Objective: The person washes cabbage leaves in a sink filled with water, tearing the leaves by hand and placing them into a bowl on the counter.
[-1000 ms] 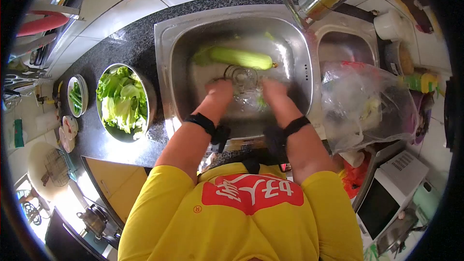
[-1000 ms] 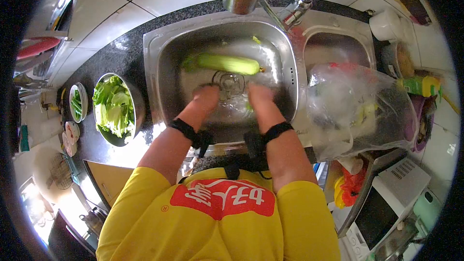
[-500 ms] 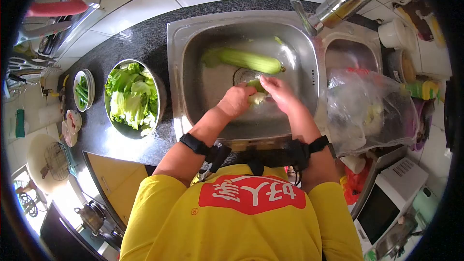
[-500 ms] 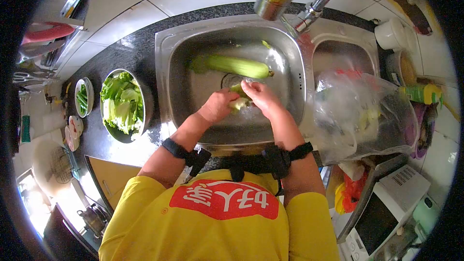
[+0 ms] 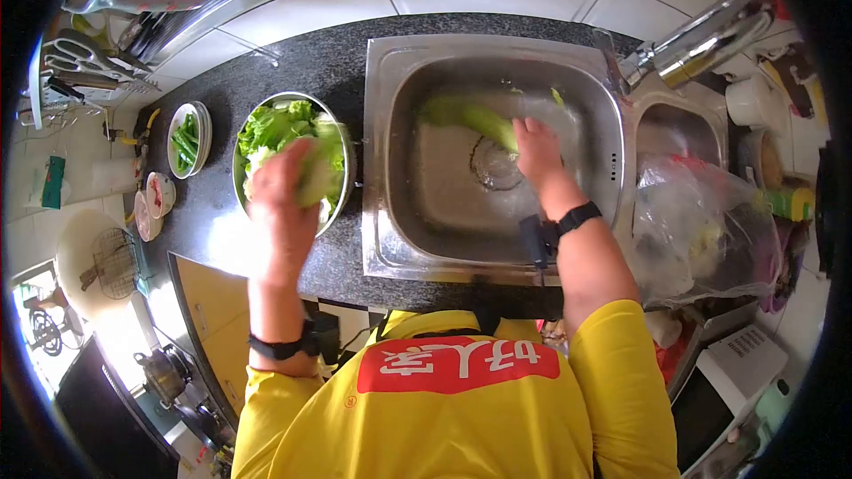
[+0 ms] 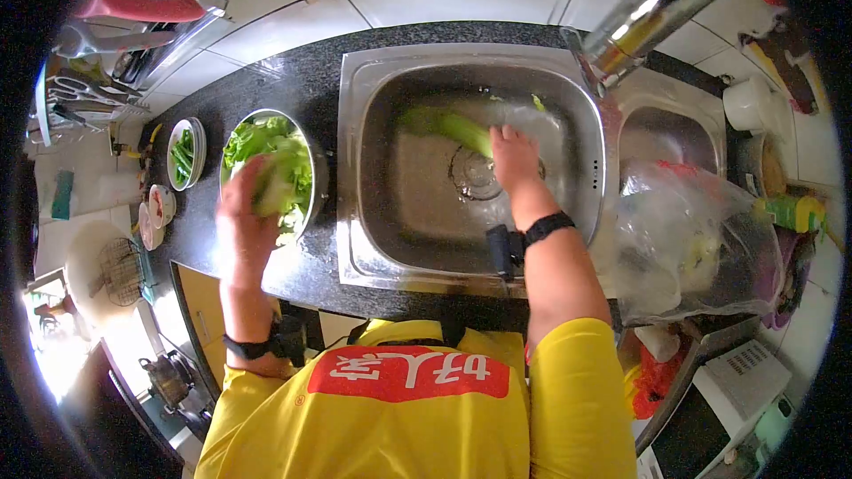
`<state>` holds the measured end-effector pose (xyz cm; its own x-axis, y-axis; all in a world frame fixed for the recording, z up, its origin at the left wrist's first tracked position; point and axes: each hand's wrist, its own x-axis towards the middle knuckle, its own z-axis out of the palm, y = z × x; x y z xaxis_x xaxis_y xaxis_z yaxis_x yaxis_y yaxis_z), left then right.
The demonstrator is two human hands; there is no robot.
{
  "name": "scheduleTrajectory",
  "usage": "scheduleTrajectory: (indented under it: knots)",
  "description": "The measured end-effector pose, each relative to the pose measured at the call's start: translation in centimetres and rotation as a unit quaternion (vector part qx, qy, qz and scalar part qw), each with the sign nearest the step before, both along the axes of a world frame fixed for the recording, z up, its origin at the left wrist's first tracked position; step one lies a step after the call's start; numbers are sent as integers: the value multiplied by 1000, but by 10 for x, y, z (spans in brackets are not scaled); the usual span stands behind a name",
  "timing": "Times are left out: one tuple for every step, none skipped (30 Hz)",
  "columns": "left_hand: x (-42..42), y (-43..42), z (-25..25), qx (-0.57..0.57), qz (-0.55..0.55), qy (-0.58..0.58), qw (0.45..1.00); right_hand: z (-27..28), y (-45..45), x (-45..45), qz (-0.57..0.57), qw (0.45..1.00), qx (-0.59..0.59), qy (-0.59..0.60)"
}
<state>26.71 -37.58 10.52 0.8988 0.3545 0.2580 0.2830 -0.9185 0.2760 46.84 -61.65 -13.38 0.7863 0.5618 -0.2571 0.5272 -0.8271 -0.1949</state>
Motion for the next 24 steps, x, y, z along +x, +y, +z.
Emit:
scheduleTrajectory:
  knots:
    - [-10,19,5,59,31,14,998,-9,-6,0,28,1000,0,0]
    - [-20,34,8,117,64,28,991,-17,-14,1,58,998,-2,0]
    - [-27,47,3,117,69,28,990,-15,-22,3,63,998,-2,-1]
    - [-32,61,-11,113,90,19,989,-6,-28,3,81,996,-5,23]
    - [-36,72,-25,110,112,10,988,2,-30,4,100,994,-8,47]
    - [-36,77,-39,40,87,2,995,16,-27,4,107,993,-8,47]
    - [-35,79,-57,-30,79,31,996,32,-26,5,114,989,-26,90]
    - [-35,80,-70,-100,70,58,991,39,-24,7,121,983,-46,133]
    - [-33,73,-72,-50,82,113,989,34,-20,14,134,978,-4,160]
    - [-30,67,-73,0,92,167,982,28,-9,20,136,978,-6,158]
    - [-30,67,-75,-20,94,169,981,18,6,21,53,981,101,159]
    - [-30,67,-74,-21,93,170,981,9,19,21,-33,965,207,158]
    - [-30,68,-69,-36,95,192,976,-4,31,23,-34,965,206,157]
    - [-29,69,-63,-48,97,212,971,-15,43,26,-57,976,192,86]
    - [-30,71,-57,-66,94,206,972,-21,55,25,-80,981,178,15]
    - [-31,73,-49,-72,97,206,971,-16,64,22,-98,988,110,53]
    - [-31,71,-39,-61,104,208,971,-21,68,22,-110,987,66,100]
    - [-31,69,-30,-52,111,212,970,-35,71,21,-123,981,21,147]
    - [-31,65,-24,-52,107,213,970,-50,71,20,-81,987,29,138]
    - [-31,61,-20,-26,113,200,973,-62,61,23,-84,986,28,139]
    - [-30,57,-16,0,120,187,975,-51,54,22,-86,979,93,161]
    - [-28,55,-13,-1,120,188,975,-45,47,23,-87,966,159,183]
    - [-26,52,-10,17,111,148,983,-87,35,40,-120,961,203,146]
    - [-24,46,-7,33,101,108,988,-72,33,38,-122,961,201,147]
